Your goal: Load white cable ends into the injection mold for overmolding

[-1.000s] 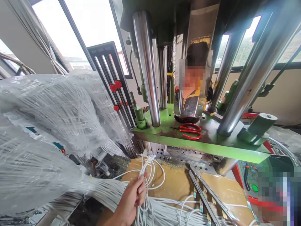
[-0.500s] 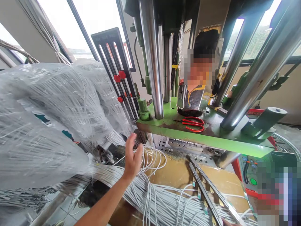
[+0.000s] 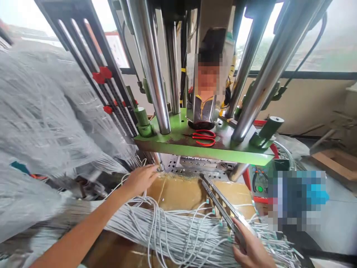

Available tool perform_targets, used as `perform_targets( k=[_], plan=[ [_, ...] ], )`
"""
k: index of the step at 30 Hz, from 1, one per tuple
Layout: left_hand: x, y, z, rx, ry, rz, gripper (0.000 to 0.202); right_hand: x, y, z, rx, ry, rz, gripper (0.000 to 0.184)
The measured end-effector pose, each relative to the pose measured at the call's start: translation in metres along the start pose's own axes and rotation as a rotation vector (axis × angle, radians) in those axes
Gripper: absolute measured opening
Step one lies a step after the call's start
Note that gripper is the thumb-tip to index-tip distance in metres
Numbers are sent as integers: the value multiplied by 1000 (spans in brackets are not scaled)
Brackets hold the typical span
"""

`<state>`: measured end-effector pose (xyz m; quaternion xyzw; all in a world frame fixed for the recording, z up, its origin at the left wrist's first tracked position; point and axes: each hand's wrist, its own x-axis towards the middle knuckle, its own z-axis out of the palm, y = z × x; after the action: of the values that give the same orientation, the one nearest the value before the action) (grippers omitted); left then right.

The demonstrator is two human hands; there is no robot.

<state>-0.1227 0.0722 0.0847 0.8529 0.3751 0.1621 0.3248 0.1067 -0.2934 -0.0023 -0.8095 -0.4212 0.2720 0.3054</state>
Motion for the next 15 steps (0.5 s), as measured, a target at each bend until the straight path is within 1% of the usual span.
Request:
perform_targets(
  k=[2,4,6,7,8,9,11,13,15],
  plan=[
    [-14,27,34,-163,-138,22,38,4,-7,-2,84,-11,67,64],
    [-27,50,72,-291,-282,83,65,7,-13,-4,156,-19,107,66],
    [-33,62,102,-354,-364,112,89,12,-20,-7,213,-31,91,64],
    [-33,64,112,-374,-376,112,96,15,-25,-10,238,-45,77,64],
    [-31,63,119,-393,-371,107,98,18,-30,-13,257,-65,66,65],
    [-28,60,122,-414,-350,103,96,23,-35,-17,266,-85,58,66],
    [-21,53,122,-454,-269,119,83,35,-47,-27,253,-130,43,67],
    [-12,46,117,-446,-156,164,69,53,-58,-37,231,-153,26,64],
    [1,41,112,-360,-3,226,59,77,-68,-45,196,-118,-9,61]
  ],
)
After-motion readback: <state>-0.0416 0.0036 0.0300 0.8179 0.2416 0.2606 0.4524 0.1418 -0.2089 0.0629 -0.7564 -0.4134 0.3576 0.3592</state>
